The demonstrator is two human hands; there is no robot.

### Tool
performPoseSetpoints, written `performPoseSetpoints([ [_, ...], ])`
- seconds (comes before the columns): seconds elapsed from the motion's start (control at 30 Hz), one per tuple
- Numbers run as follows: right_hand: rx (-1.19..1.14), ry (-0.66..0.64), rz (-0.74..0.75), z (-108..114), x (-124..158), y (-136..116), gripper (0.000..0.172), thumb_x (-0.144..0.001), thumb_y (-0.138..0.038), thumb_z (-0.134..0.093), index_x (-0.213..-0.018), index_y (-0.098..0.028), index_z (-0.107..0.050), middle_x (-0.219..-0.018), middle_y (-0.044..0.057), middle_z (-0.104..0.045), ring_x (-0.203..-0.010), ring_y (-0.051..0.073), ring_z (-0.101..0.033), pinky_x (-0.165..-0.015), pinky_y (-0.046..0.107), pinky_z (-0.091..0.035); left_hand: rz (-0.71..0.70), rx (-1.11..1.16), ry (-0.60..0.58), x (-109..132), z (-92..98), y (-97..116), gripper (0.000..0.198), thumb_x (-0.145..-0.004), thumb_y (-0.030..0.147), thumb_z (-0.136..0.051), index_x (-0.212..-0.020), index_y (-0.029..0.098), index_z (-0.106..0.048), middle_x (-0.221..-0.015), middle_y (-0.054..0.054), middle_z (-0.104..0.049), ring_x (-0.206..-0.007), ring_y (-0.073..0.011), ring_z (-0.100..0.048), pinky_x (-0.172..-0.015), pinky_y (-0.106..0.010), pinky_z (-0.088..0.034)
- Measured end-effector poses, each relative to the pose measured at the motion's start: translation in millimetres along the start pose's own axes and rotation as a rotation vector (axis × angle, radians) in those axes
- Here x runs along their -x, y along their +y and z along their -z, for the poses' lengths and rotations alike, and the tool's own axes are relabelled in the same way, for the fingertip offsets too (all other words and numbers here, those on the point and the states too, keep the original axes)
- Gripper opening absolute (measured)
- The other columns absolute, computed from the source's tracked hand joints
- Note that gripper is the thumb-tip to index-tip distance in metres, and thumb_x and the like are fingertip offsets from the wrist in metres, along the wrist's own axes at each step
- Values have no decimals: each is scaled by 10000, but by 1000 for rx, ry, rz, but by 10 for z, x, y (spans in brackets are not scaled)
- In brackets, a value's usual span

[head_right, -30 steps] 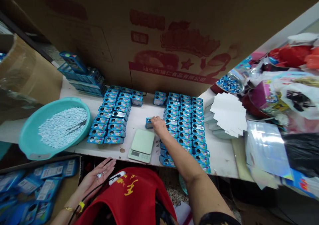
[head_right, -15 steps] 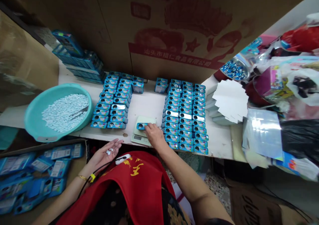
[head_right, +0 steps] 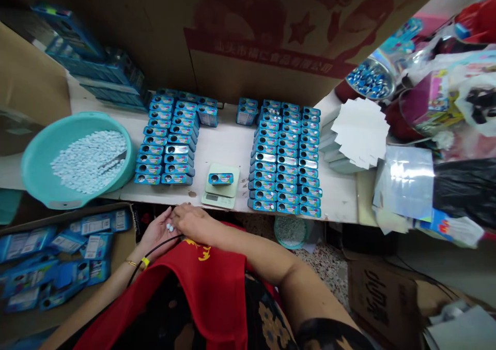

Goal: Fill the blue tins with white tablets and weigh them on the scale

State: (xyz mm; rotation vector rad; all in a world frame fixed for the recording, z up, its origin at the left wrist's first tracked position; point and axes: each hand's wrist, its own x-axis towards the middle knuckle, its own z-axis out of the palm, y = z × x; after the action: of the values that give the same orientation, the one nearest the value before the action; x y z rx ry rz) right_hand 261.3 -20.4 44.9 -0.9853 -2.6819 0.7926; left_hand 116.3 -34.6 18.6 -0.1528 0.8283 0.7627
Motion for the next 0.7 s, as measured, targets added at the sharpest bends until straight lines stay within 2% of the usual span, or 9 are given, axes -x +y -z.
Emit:
performPoseSetpoints([
  [0.1, 25, -46, 65, -58, -29, -26, 181, -856, -148, -400, -944, -157, -558, -963, 66, -555, -858, 145, -499, -701, 257, -409, 61, -34, 31, 29, 22, -26, 382, -851, 240, -396, -1193, 92, -480, -987, -106, -641, -820, -174, -614, -789, -322, -460],
  [0.2, 23, -43, 94, -53, -30, -31, 177, -848, -134, -404, -925, -179, -557, -958, 43, -556, -834, 139, -494, -641, 239, -399, 98, -48, 42, 49, 22, -46, 421, -853, 266, -390, -1232, 91, -442, -1066, -120, -612, -916, -202, -593, -848, -350, -432],
  [0.3, 26, -29, 87, -40, -45, -36, 163, -840, -129, -418, -915, -182, -553, -934, 36, -562, -815, 140, -485, -634, 240, -392, 97, -29, 21, 47, 39, -59, 404, -853, 297, -393, -1184, 83, -482, -1023, -116, -631, -893, -203, -603, -857, -365, -430],
  [0.5, -46, 9, 43, -146, -28, 30, 133, -830, -154, -456, -941, -174, -528, -960, 23, -564, -815, 130, -479, -688, 229, -394, 92, -21, -28, 8, 81, -89, 299, -855, 289, -396, -949, 83, -591, -893, -104, -664, -859, -202, -614, -837, -371, -445],
  [0.6, -107, 39, 39, -149, 10, 86, 121, -805, -142, -481, -911, -168, -533, -919, 21, -572, -811, 132, -486, -729, 239, -395, 91, -33, -43, -39, 6, -95, 292, -858, 283, -392, -940, 82, -587, -841, -95, -663, -809, -191, -620, -809, -368, -460],
  [0.7, -235, 137, -52, -12, 98, 173, 116, -793, -139, -485, -891, -170, -541, -857, 24, -574, -817, 127, -497, -763, 239, -394, 51, -22, -36, -128, -121, -70, 230, -851, 224, -407, -887, 97, -596, -747, -62, -654, -720, -154, -619, -776, -331, -475],
])
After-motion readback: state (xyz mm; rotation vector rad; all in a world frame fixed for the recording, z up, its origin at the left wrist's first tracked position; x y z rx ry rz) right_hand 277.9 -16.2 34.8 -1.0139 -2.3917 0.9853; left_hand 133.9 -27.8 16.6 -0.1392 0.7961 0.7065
